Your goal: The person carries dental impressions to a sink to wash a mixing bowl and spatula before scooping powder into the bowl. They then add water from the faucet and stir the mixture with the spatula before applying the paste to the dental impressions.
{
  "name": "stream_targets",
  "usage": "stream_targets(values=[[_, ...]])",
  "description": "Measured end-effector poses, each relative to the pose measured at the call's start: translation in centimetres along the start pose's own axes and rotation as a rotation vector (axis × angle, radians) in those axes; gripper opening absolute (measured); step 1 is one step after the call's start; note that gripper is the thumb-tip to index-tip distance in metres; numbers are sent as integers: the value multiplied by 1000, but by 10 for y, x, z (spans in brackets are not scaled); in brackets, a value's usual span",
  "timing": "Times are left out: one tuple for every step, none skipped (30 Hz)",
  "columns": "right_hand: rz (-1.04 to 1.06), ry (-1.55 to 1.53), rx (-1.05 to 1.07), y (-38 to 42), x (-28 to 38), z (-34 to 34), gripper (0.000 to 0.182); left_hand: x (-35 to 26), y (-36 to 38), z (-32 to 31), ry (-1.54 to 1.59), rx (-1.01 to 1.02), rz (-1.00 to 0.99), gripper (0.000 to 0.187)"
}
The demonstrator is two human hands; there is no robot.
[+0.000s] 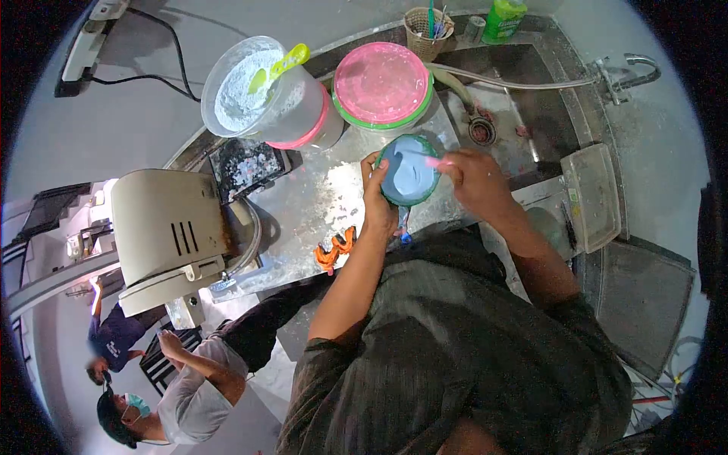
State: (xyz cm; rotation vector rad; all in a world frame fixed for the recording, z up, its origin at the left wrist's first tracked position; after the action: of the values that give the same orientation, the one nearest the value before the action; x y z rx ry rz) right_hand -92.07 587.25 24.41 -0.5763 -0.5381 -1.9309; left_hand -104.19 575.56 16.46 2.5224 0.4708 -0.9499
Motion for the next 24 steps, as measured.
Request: stream_targets(values=[[2, 3, 3, 2, -2, -8, 19, -1, 1, -1, -21, -7, 8, 36], [85, 89, 18, 4, 5, -19, 15, 1, 0, 0, -21, -7, 5, 36], [165, 175, 30, 6, 12, -27, 13, 3, 0, 2, -28, -39, -1, 37], [165, 176, 28, 7, 10, -28, 13, 5, 0, 3, -34, -71, -9, 37], [202, 28, -9, 5, 21, -16, 12, 6, 0, 3, -32, -71, -9, 37], [237, -120, -45, 4, 27, -8, 12, 8, 1, 2, -26, -62, -1, 38], [240, -119, -41, 3, 26, -7, 12, 8, 1, 1, -20, -53, 6, 38], [115, 12, 47, -2, 17, -10, 14, 5, 1, 0, -19, -56, 0, 38], [-11, 140, 132, -4, 9, -14, 20, 4, 1, 2, -30, -76, 50, 40], [-11, 137, 127, -4, 9, -15, 20, 3, 0, 4, -44, -93, 103, 42], [101, 138, 132, -4, 14, -18, 19, -2, -1, 3, -48, -89, 105, 42], [211, 139, 142, -1, 20, -20, 19, -2, 0, 2, -134, -84, 209, 44], [203, 137, 142, -9, 14, -13, 19, 1, 3, 2, -218, -77, 317, 45], [372, 176, 20, -22, 17, 8, 18, 1, 4, 2, -217, -73, 326, 45], [547, 221, -105, -25, 22, 23, 17, 1, 3, 1, -253, -46, 367, 46], [547, 225, -106, -20, 18, 22, 17, 1, 2, 0, -291, -19, 405, 47], [304, 203, -67, -20, -3, 16, 18, -3, 0, 2, -254, -52, 381, 46], [70, 182, -28, -22, -19, 11, 20, -6, -4, 0, -253, -48, 365, 46], [85, 190, -26, -18, -13, 0, 20, -12, -7, -1, -245, -63, 237, 46], [-17, 120, 83, -7, -9, -22, 15, -13, -5, -1, -237, -83, 122, 46], [-123, 48, 190, -1, -9, -37, 10, -8, -12, 4, -188, -75, 15, 48], [-124, 47, 194, -6, -8, -35, 10, 8, -11, 10, -120, -102, 40, 49], [-130, -53, 156, -13, -9, -25, 12, 11, -8, 2, -68, -94, 58, 49], [-139, -155, 117, -17, -11, -17, 14, 13, -4, -3, -18, -87, 79, 49]])
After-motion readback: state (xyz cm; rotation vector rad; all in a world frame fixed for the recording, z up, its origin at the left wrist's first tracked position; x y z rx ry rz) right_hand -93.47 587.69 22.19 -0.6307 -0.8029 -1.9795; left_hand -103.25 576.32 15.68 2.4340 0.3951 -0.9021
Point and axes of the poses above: each hand's wrist, its own y-axis away from the middle knuckle, its own z-axis out of the back of the hand, x = y × z, the point moved 6 cm from there along -y, towards the middle knuckle, and after that the axes turned 13 degrees about x, right-handed, at the moved point
